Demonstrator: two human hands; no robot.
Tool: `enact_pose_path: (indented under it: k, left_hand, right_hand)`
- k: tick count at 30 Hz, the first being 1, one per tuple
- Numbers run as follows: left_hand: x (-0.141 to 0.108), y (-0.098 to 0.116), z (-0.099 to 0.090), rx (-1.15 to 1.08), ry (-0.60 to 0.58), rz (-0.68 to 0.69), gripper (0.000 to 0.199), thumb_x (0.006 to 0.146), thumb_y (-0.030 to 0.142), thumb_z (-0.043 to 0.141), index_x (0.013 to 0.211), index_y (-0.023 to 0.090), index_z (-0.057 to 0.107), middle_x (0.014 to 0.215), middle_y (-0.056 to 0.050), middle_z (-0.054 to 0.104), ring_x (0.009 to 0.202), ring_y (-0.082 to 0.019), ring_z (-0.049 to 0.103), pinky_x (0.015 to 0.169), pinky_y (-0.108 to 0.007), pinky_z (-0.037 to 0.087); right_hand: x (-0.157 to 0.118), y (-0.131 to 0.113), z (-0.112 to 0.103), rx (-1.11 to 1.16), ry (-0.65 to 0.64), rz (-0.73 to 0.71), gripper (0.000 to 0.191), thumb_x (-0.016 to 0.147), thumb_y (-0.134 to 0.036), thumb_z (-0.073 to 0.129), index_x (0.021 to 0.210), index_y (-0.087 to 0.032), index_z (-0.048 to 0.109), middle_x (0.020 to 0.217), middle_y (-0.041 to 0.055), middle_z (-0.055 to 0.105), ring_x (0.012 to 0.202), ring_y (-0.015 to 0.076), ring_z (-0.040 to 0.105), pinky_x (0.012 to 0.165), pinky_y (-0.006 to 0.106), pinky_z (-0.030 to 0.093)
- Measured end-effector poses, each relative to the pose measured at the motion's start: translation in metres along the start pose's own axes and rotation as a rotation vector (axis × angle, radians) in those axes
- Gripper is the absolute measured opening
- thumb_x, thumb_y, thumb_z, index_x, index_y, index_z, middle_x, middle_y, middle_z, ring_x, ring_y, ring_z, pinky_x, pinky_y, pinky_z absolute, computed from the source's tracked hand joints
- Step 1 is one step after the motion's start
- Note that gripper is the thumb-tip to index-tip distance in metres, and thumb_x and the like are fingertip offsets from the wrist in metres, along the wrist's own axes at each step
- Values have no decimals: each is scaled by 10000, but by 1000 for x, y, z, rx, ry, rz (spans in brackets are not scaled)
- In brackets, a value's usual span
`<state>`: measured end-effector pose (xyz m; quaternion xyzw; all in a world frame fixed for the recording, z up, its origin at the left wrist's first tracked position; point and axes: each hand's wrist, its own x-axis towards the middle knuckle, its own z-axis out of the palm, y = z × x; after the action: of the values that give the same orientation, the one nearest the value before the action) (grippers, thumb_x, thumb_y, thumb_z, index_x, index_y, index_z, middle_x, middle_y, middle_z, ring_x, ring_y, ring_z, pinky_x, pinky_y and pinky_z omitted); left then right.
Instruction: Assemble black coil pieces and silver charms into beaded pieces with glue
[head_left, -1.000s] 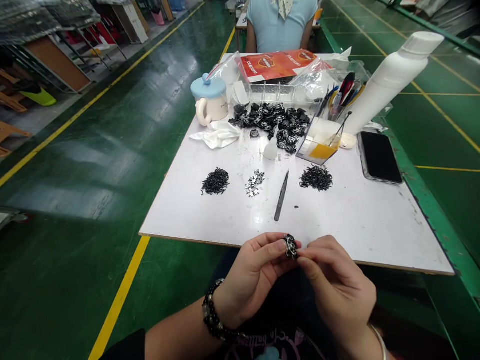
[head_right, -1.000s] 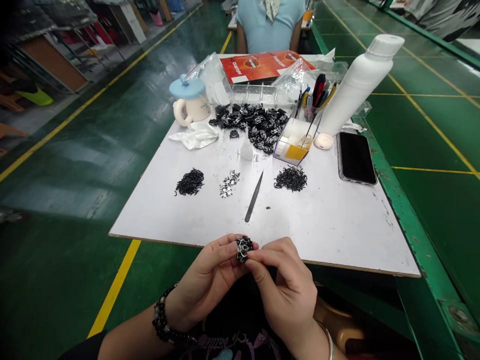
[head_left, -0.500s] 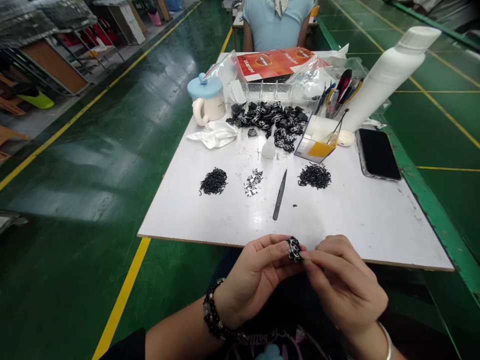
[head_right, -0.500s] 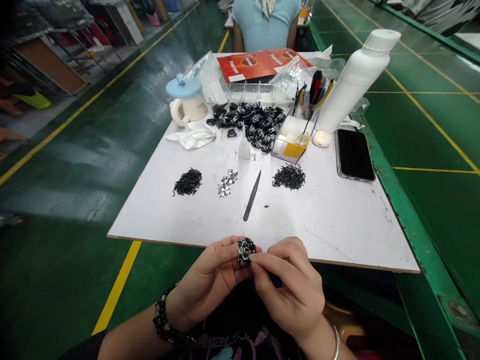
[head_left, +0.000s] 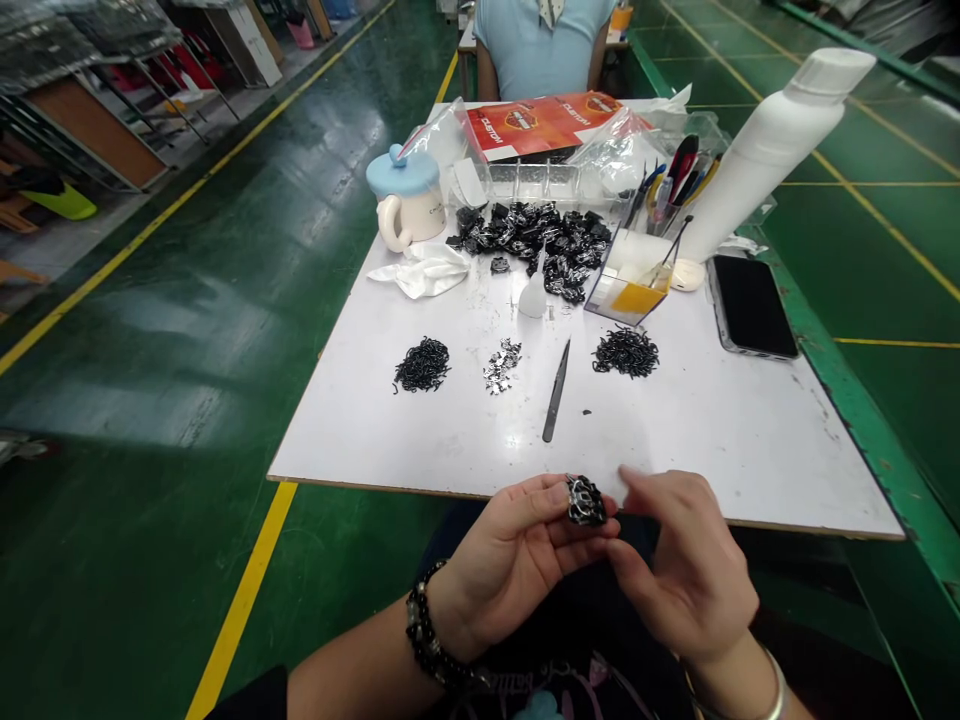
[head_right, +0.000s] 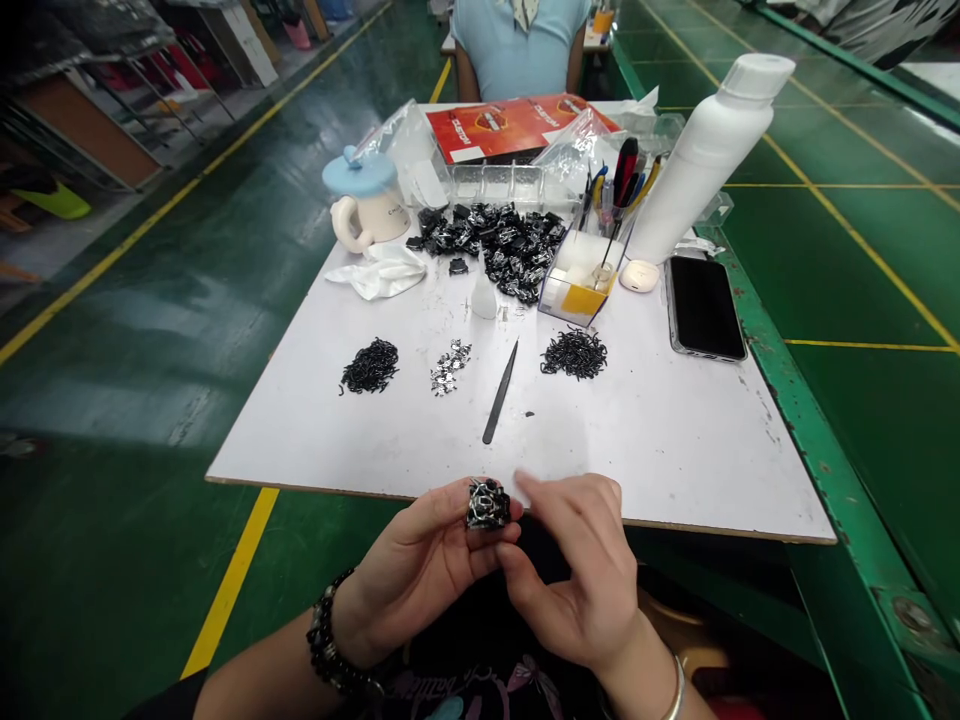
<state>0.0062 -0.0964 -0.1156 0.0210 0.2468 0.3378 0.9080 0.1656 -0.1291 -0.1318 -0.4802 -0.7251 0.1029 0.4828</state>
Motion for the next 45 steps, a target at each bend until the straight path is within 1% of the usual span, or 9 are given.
enact_pose_path:
  k: [2, 4, 11, 13, 16, 18, 21, 30, 45]
  left_hand:
    - [0, 1, 0, 16, -10, -20, 173, 815, 188, 660, 941, 71, 668, 893, -117, 728, 775, -155, 701, 734, -232, 555]
    - [0, 2, 1, 21, -14, -38, 214, 815, 196, 659, 999, 87, 645, 899, -118, 724, 774, -148, 699, 733, -228, 549]
    - [-3, 3, -2, 225, -57, 0, 265, 803, 233, 673, 1037, 158, 576, 932, -98, 709, 885, -160, 669, 791, -263, 520]
    - [-7, 10, -3, 530, -33, 165, 271, 829, 229, 645, 1088, 185, 578, 1079, -102, 676, 980, -180, 639, 871, -306, 496]
    - [-16, 25, 0, 1159, -102, 616, 446, 767, 167, 691, 1194, 222, 574, 1289, -100, 559, 1184, -249, 523, 1014, -381, 414]
    - [-18, 34, 4, 1498, -241, 844, 551, 715, 124, 718, 1235, 228, 568, 1277, -101, 567, 1206, -267, 504, 1051, -409, 386]
    - [-16, 41, 10, 1732, -377, 1012, 532, 730, 90, 680, 1238, 213, 581, 1178, -104, 639, 1143, -247, 559, 1022, -396, 425]
    - [-9, 41, 14, 1817, -448, 1024, 418, 754, 59, 618, 1141, 210, 663, 1014, -90, 726, 978, -234, 637, 896, -370, 493]
    - [-7, 38, 12, 1817, -425, 995, 366, 755, 64, 584, 1085, 198, 665, 889, -109, 722, 874, -227, 656, 778, -360, 501]
  right_hand:
    - [-2, 2, 1, 101, -60, 142, 589, 819, -266, 614, 1375, -199, 434, 946, 71, 478, 857, 201, 478, 703, 365, 440]
    - [-2, 2, 1, 200, -150, 240, 487, 832, -293, 604, 1305, -230, 505, 968, 69, 433, 900, 204, 459, 736, 359, 450]
    - [0, 3, -3, 427, -200, 340, 215, 861, -273, 579, 1075, -259, 604, 896, 37, 409, 842, 170, 446, 689, 295, 447]
    - [1, 4, -4, 437, -175, 347, 178, 854, -289, 588, 1025, -249, 615, 887, 36, 416, 828, 168, 450, 677, 290, 449]
    - [2, 5, -5, 456, -160, 378, 149, 843, -309, 598, 966, -230, 624, 870, 39, 438, 804, 170, 467, 669, 299, 460]
    - [2, 5, -5, 496, -169, 402, 157, 846, -336, 593, 950, -225, 629, 860, 42, 450, 800, 176, 478, 672, 310, 465]
    - [2, 3, -4, 555, -184, 435, 191, 853, -387, 580, 936, -224, 636, 853, 42, 453, 804, 180, 483, 686, 317, 466]
    - [2, 0, -3, 615, -173, 486, 226, 833, -426, 601, 895, -212, 638, 838, 36, 457, 761, 165, 482, 663, 295, 457]
    - [1, 0, -3, 621, -221, 524, 225, 854, -433, 577, 875, -220, 647, 835, 31, 449, 775, 165, 478, 699, 295, 453]
